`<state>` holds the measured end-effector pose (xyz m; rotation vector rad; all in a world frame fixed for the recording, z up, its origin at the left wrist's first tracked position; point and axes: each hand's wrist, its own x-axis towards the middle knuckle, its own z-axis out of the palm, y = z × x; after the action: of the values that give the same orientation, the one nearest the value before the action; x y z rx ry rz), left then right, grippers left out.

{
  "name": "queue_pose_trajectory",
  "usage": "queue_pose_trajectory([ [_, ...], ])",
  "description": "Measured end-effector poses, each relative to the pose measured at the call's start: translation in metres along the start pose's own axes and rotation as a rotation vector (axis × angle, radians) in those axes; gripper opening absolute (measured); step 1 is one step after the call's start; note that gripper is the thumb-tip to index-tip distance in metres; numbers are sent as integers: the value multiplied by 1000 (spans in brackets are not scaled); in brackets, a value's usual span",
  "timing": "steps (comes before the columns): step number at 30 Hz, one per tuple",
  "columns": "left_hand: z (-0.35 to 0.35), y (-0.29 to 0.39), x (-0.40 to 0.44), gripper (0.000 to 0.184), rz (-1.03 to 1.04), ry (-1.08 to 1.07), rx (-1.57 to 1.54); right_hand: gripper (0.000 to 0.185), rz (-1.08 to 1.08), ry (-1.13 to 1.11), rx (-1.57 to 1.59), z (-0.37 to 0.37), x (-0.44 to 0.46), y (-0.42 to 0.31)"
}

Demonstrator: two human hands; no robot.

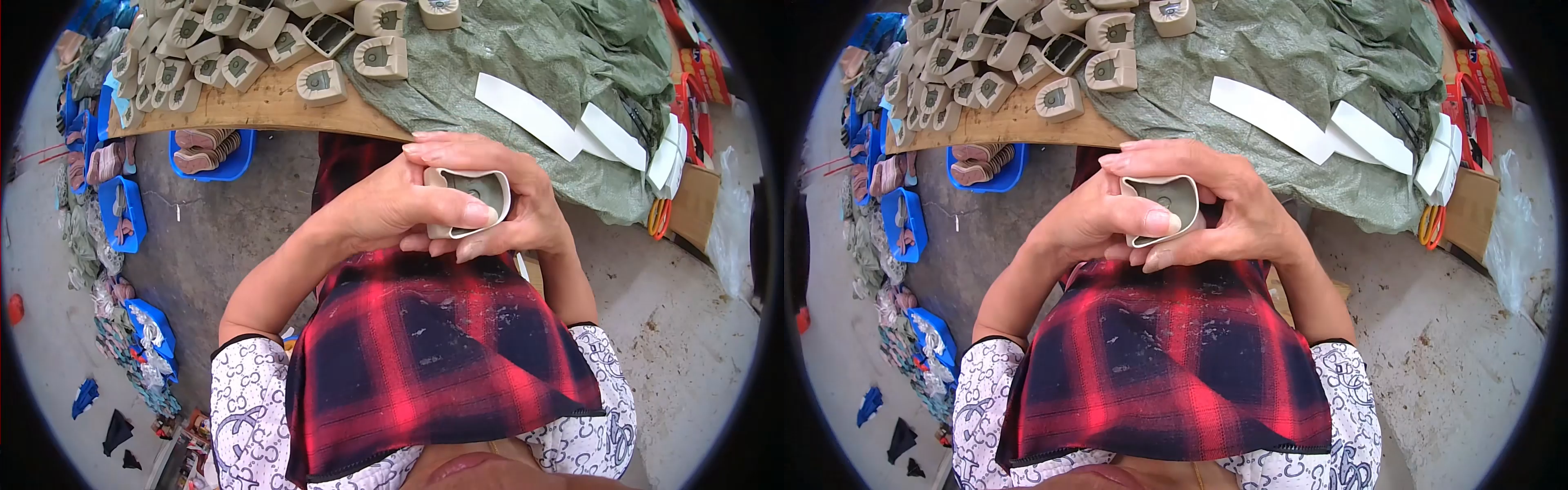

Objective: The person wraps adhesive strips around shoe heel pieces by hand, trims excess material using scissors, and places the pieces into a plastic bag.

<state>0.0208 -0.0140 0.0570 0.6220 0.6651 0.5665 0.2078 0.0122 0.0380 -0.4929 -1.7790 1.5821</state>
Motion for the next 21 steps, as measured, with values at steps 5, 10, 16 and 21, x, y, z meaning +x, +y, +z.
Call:
queue_pose_trajectory([
  [5,6,-3,0,30,34,-24,-192,69,-148,-34,93,-3,2,12],
  [10,2,-8,5,37,77,-39,-210,59,-77,129,238,1,0,7],
  [16,-3,-15,12,56,172,-116,-237,57,-284,125,-11,2,1,16],
  [21,2,-7,11,59,187,-134,-277,60,-143,322,32,23,7,-6],
])
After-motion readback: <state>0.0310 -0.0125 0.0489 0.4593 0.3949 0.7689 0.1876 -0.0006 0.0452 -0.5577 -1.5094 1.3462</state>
